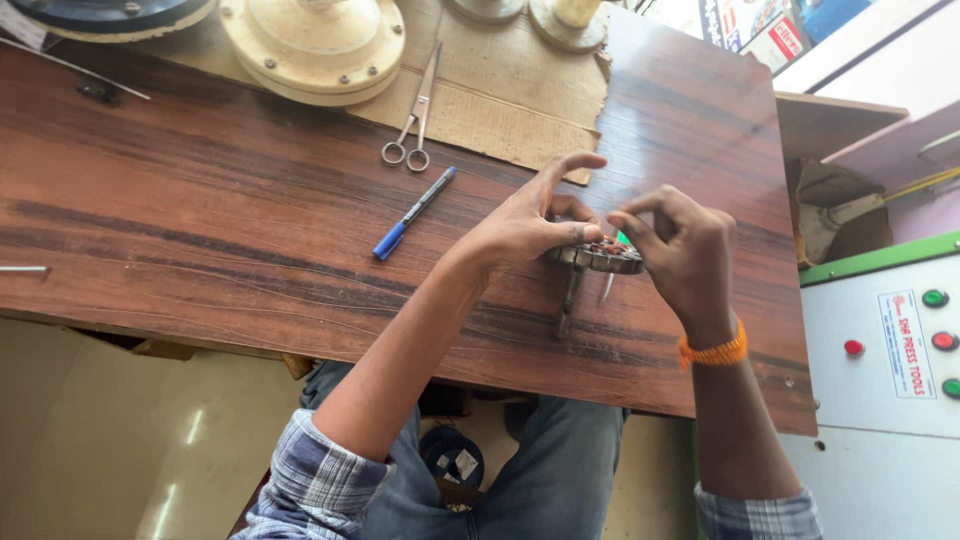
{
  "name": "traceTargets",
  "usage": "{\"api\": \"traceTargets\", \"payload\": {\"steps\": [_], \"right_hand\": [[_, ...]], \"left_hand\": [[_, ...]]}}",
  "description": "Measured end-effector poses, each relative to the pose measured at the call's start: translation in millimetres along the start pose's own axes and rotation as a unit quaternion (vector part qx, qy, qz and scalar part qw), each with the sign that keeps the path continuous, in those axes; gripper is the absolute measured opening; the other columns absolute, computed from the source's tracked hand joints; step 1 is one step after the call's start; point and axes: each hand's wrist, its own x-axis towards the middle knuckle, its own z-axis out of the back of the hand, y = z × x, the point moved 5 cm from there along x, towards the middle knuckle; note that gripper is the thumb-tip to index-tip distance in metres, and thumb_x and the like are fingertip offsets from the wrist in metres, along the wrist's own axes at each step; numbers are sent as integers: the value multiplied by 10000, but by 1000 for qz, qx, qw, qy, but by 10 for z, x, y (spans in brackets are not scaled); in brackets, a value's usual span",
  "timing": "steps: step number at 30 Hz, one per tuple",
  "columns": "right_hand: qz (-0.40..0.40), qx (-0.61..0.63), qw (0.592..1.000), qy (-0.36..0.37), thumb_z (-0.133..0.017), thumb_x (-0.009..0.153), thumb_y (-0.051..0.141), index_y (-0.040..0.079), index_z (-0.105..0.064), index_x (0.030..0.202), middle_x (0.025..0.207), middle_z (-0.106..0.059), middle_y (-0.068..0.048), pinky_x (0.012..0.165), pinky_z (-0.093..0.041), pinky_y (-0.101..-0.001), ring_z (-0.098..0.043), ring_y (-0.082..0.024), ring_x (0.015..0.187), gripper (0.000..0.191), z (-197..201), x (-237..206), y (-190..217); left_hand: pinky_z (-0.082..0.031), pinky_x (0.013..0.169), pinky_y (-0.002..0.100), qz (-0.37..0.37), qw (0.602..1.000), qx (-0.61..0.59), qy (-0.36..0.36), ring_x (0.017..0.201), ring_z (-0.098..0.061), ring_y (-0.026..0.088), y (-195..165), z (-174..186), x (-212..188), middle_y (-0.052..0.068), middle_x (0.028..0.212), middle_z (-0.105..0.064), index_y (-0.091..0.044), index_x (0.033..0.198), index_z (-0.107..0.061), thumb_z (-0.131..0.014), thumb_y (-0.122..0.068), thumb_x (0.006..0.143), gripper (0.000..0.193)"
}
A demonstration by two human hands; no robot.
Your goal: The person winds copper wire around the slots of a circular stator core. They hold the stator with one hand and wrap the wire with the other, rotating the stator as needed to access each slot.
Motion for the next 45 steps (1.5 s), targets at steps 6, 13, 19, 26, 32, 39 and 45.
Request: {"api": "traceTargets", "payload": {"steps": [6, 13, 19, 26, 32, 39, 45], "right_hand": [[-79, 147, 984, 68, -756, 963, 80, 4, -743, 1016, 727, -645, 96, 558, -397, -191, -510, 35, 667, 94, 65, -263, 150], [-124, 196, 972, 43, -755, 949, 55, -6, -741, 1009, 676, -541, 86, 501, -287, -202, -406, 12, 595, 87, 40, -365, 121], [-124, 233, 964, 17, -743, 974, 45, -18, -711, 1019, 748, -581, 85, 542, -318, -191, -441, 18, 645, 84, 49, -479, 37], [-115, 138, 982, -52, -782, 971, 61, 6, -727, 1018, 696, -514, 84, 535, -263, -212, -370, 6, 614, 91, -39, -719, 114], [-49, 76, 994, -59, -717, 982, -4, 27, -747, 1001, 725, -645, 16, 551, -391, -228, -514, -28, 604, 47, -269, -926, 155], [-31, 36, 998, -31, -703, 896, -62, -11, -749, 980, 781, -733, -109, 593, -516, -288, -678, -133, 623, 109, -431, -1102, -19], [-78, 123, 989, -22, -677, 931, -56, -12, -753, 1004, 823, -775, -99, 652, -553, -251, -721, -102, 738, 114, -341, -1239, -305]], "left_hand": [[-509, 1001, 319, -23, 997, -6, 75, 1046, -697, 140, 88, 128, 39, 57, 1041, -778, -67, 1416, -567, -819, -154, 855, 621], [-502, 922, 293, -61, 994, -69, 54, 997, -665, 115, 124, 30, 101, 42, 995, -719, -77, 1356, -543, -781, -152, 896, 523], [-497, 891, 257, -32, 995, -77, 48, 958, -663, 102, 177, -2, 144, 52, 989, -719, -82, 1266, -527, -772, -131, 866, 472], [-540, 868, 266, -32, 994, -75, 74, 947, -684, 107, 243, -38, 219, 56, 989, -751, -43, 1124, -620, -800, -138, 843, 347], [-558, 899, 284, -65, 995, -48, 58, 968, -685, 101, 69, -79, 147, 61, 1032, -735, -43, 1117, -645, -785, -174, 892, 296], [-541, 926, 349, -231, 937, 261, -2, 1076, -587, 193, -334, -222, -225, -13, 1192, -674, -176, 1226, -642, -855, -253, 798, 484], [-534, 942, 362, -206, 859, 465, -64, 1020, -639, 195, -283, -366, -200, -41, 1057, -726, -215, 1133, -702, -845, -211, 805, 357]]}}
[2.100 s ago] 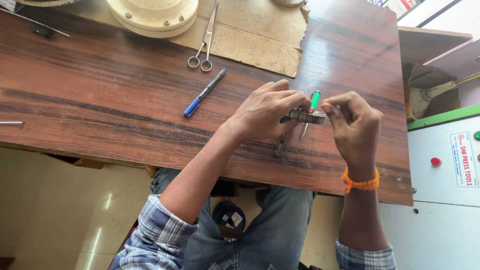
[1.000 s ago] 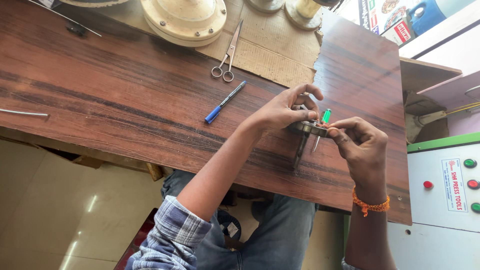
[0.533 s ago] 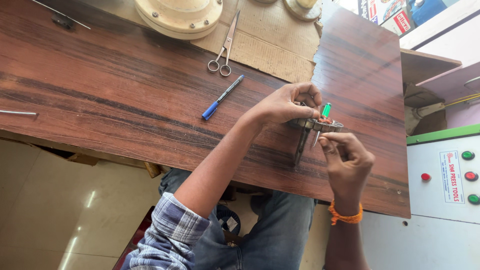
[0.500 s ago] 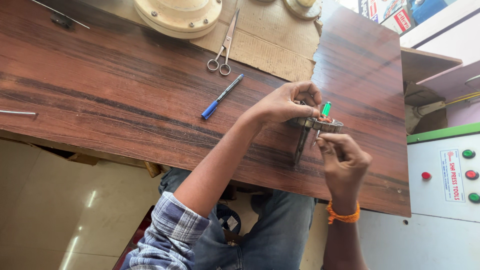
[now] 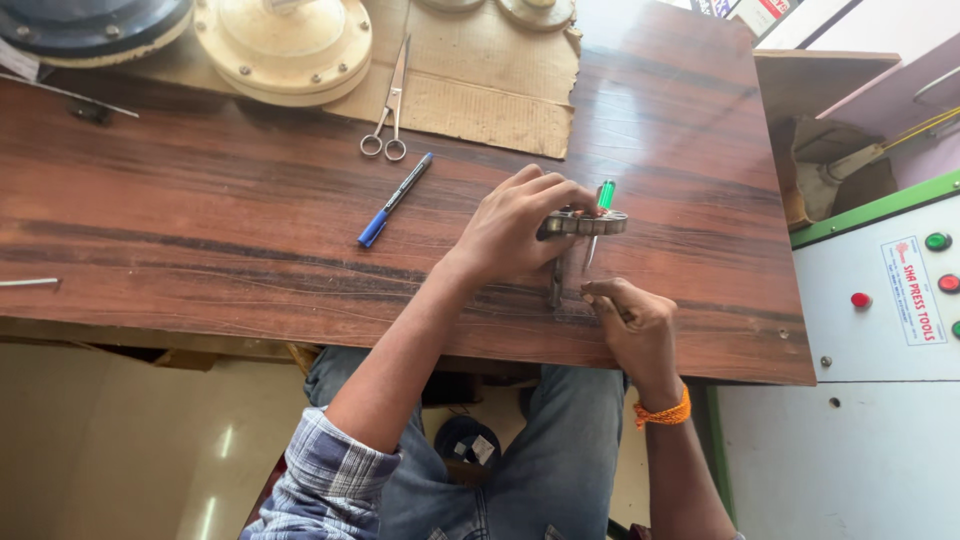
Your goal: The person winds copper wire around the slots of a circular stator core. They hold the stator with one hand and wrap the wire with the other, rotating the stator as needed to access each slot.
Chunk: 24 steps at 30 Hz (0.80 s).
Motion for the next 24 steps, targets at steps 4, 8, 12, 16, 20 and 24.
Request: {"api": "traceTargets", "payload": {"steps": [4, 8, 12, 16, 20, 24], "right_hand": [[5, 70, 997, -30, -682, 953, -41, 24, -762, 1043, 938, -778, -41, 708, -591, -213, -728, -59, 834, 136, 233, 86, -40], [24, 34, 998, -56, -755, 955, -16, 29, -771, 1028, 828, -742, -15, 575, -437, -201, -601, -25, 692, 87, 441, 184, 110], [72, 22, 996, -50, -768, 954, -9, 31, -770, 1011, 807, -730, -10, 531, -380, -198, -536, 0, 640, 70, 433, 359, 381], [76, 9, 996, -35, -774, 951, -11, 32, -783, 1023, 716, -698, -7, 485, -325, -212, -491, -1, 572, 85, 342, 542, 569], [92, 23, 995, -28, -753, 960, -15, 34, -769, 1027, 798, -721, 5, 529, -396, -206, -573, 19, 671, 84, 290, 645, 651], [71, 14, 997, -17, -767, 963, 1, 42, -775, 1014, 711, -699, 38, 464, -285, -211, -453, 29, 547, 67, 267, 744, 569]], "left_hand": [[-532, 924, 365, -20, 1000, 18, -4, 1009, -635, 204, 13, 9, -28, -34, 1069, -727, -203, 1139, -701, -842, -201, 807, 360], [-539, 931, 354, -49, 999, 14, -1, 971, -618, 205, -21, 54, -26, -55, 1124, -737, -191, 1170, -692, -837, -209, 816, 383], [-537, 916, 357, -48, 999, -3, 18, 957, -608, 205, -32, 162, -26, -52, 1087, -731, -179, 1161, -689, -840, -176, 806, 385], [-536, 889, 365, -9, 999, -8, 41, 923, -601, 205, -16, 215, -33, -51, 1017, -727, -171, 1116, -693, -845, -156, 757, 390], [-550, 871, 354, 30, 999, -2, 41, 913, -622, 185, 9, 198, -32, -72, 968, -726, -212, 1115, -713, -844, -186, 803, 339], [-536, 893, 384, -35, 999, 15, 11, 960, -626, 221, -42, 232, -53, -41, 1036, -719, -174, 1141, -680, -842, -203, 806, 373]]}}
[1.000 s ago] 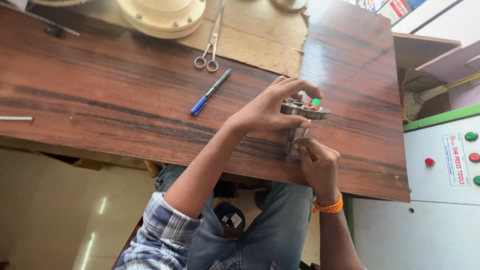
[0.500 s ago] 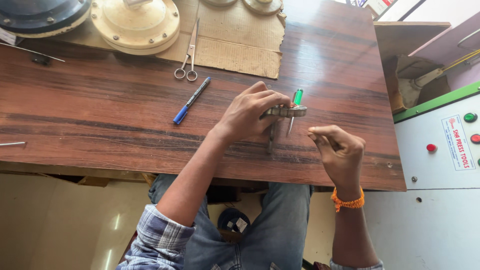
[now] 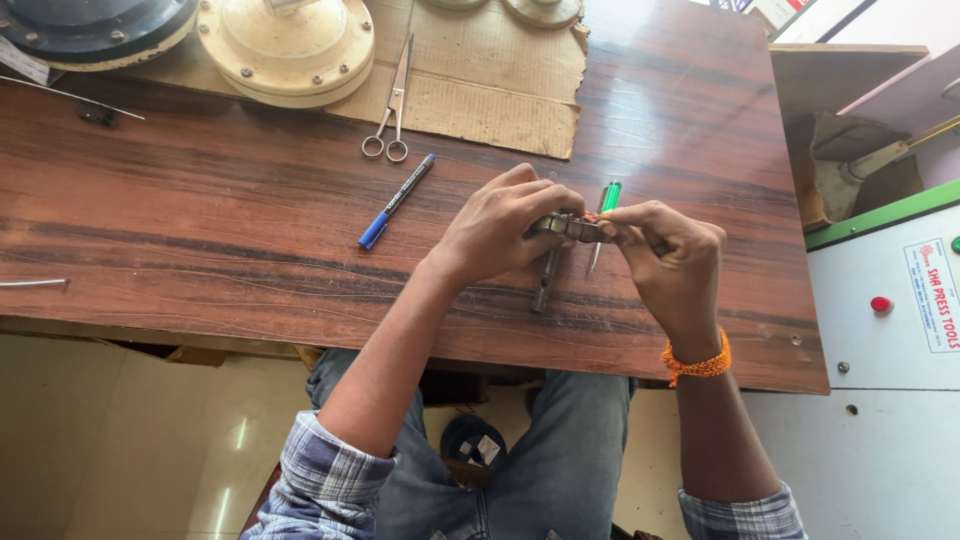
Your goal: The person winds copper wire around the slots of a circular stator core. They hold the stator with one hand and wrap the wire with the other, rotating the stator as needed to access each slot.
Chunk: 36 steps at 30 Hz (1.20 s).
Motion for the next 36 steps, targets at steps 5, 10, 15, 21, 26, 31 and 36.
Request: {"api": "traceTargets", "payload": {"steps": [5, 10, 15, 21, 26, 31, 36], "right_hand": [[-34, 4, 999, -1, -771, 969, 2, 42, -779, 1020, 682, -646, 29, 497, -259, -213, -403, 23, 574, 66, 32, -55, -132], [-15, 70, 997, -2, -758, 979, -12, 27, -748, 1036, 813, -705, 45, 538, -326, -195, -494, 41, 660, 70, 68, -121, -171], [-18, 38, 999, -11, -782, 966, -1, 22, -764, 1019, 682, -590, 46, 514, -252, -203, -394, 26, 594, 61, 72, -52, -227], [-35, -24, 999, -8, -784, 1003, 62, 62, -775, 976, 666, -607, 24, 477, -243, -227, -392, -7, 552, 29, 56, 251, -343], [-3, -45, 998, 40, -766, 950, 87, 76, -770, 980, 795, -708, 60, 526, -419, -195, -564, 23, 628, 33, -74, 606, -388], [-47, -87, 991, 90, -791, 916, 78, 55, -812, 966, 627, -658, -34, 479, -340, -265, -472, -44, 536, 59, -213, 675, -378], [-18, -43, 996, 74, -750, 921, 32, 46, -795, 992, 673, -686, 40, 490, -397, -236, -525, 8, 558, 86, -209, 699, -242]], "left_hand": [[-533, 888, 402, -11, 1000, 18, -2, 967, -624, 243, -23, 19, -11, -9, 1009, -698, -159, 1153, -672, -818, -207, 835, 353], [-532, 901, 400, 4, 1000, 25, 14, 970, -620, 247, -23, 3, -10, -6, 1000, -691, -159, 1137, -670, -805, -165, 786, 376], [-515, 932, 408, -12, 1000, 22, 0, 999, -622, 238, -24, -8, -15, -19, 1047, -694, -156, 1142, -654, -817, -184, 819, 362], [-519, 927, 404, -11, 1000, 23, -3, 985, -609, 242, -35, 5, -13, -19, 1058, -704, -160, 1161, -660, -807, -198, 833, 362], [-512, 905, 372, 69, 993, -64, 65, 953, -631, 232, 55, -32, 1, 32, 1015, -753, -140, 1129, -672, -775, -454, 851, 432], [-526, 1009, 359, 302, 916, -264, 31, 1124, -735, 197, 437, -166, 82, 105, 1152, -784, -193, 1426, -525, -634, -523, 899, 632], [-479, 1059, 368, 265, 854, -442, 73, 1154, -725, 220, 559, -278, 231, 196, 1168, -775, -123, 1561, -317, -825, -328, 802, 936]]}}
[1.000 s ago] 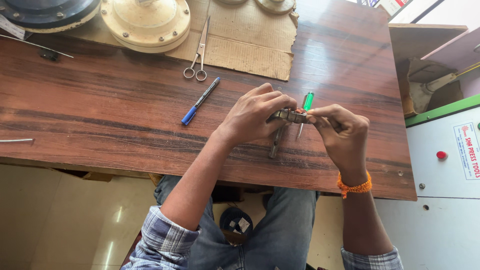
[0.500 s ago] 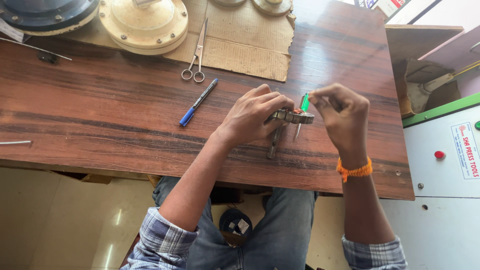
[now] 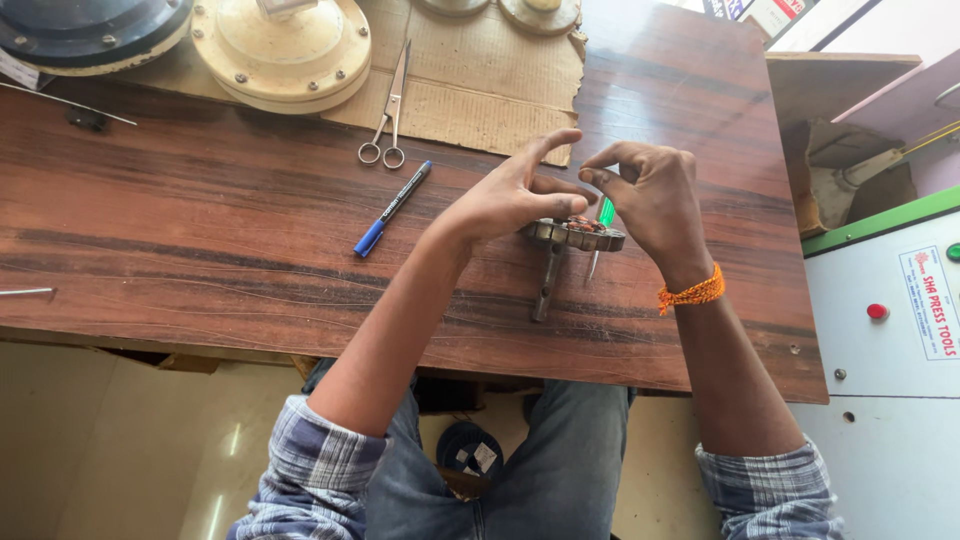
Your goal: The person winds copper wire around the slots of a circular stator core. They hold the stator with one hand and wrap the wire with the other, rotating the stator as needed to access each slot.
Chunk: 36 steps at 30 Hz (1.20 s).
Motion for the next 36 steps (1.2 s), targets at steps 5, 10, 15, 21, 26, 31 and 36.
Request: {"api": "traceTargets", "payload": {"steps": [5, 10, 15, 21, 26, 31, 36], "right_hand": [[-32, -40, 999, -14, -798, 904, 86, 47, -806, 959, 590, -600, 54, 438, -282, -271, -403, -17, 499, 67, 107, -83, 98], [-65, 39, 997, 17, -782, 936, 102, 35, -787, 977, 606, -520, 81, 461, -280, -238, -370, -1, 542, 78, 180, -401, 259], [-90, 101, 990, 30, -789, 919, 86, 32, -794, 1023, 638, -444, 104, 487, -272, -220, -336, 10, 584, 118, 46, -628, 397], [-81, 116, 990, 25, -782, 914, 78, 25, -785, 1013, 628, -478, 116, 479, -287, -219, -355, 13, 565, 112, -43, -630, 429], [-48, 14, 998, -24, -806, 892, 86, 58, -794, 985, 571, -424, 81, 473, -249, -251, -323, -10, 528, 98, -121, -813, 517], [-53, 19, 998, -28, -794, 910, 89, 73, -795, 1000, 556, -405, 85, 475, -251, -259, -313, -11, 521, 92, -159, -796, 516], [-57, 18, 998, -20, -800, 903, 104, 69, -792, 996, 562, -388, 79, 478, -248, -260, -302, -13, 525, 100, -174, -794, 482]], "left_hand": [[-539, 953, 328, -25, 997, -34, 65, 998, -717, 165, 20, 8, 47, 123, 994, -762, -57, 1533, -396, -876, -211, 784, 903], [-542, 809, 273, 4, 990, -61, 123, 906, -701, 116, 123, 126, 14, 42, 988, -780, -42, 1342, -616, -829, -181, 841, 562], [-564, 897, 249, -47, 984, -47, 163, 981, -711, 96, 117, 158, 29, 33, 1027, -781, -50, 1256, -640, -811, -189, 906, 414], [-545, 860, 243, -48, 984, -60, 161, 971, -694, 85, 143, 152, 20, 32, 1032, -774, -65, 1237, -628, -788, -200, 927, 374], [-540, 860, 243, -48, 981, -67, 174, 971, -677, 70, 168, 184, 27, 18, 1043, -758, -72, 1231, -626, -795, -217, 917, 385], [-518, 911, 236, -78, 977, -77, 183, 1006, -662, 73, 178, 163, 32, 16, 1052, -745, -67, 1231, -624, -798, -208, 933, 373], [-515, 927, 243, -82, 976, -85, 185, 1018, -661, 78, 203, 180, 37, 17, 1055, -739, -69, 1230, -621, -797, -200, 934, 369]]}}
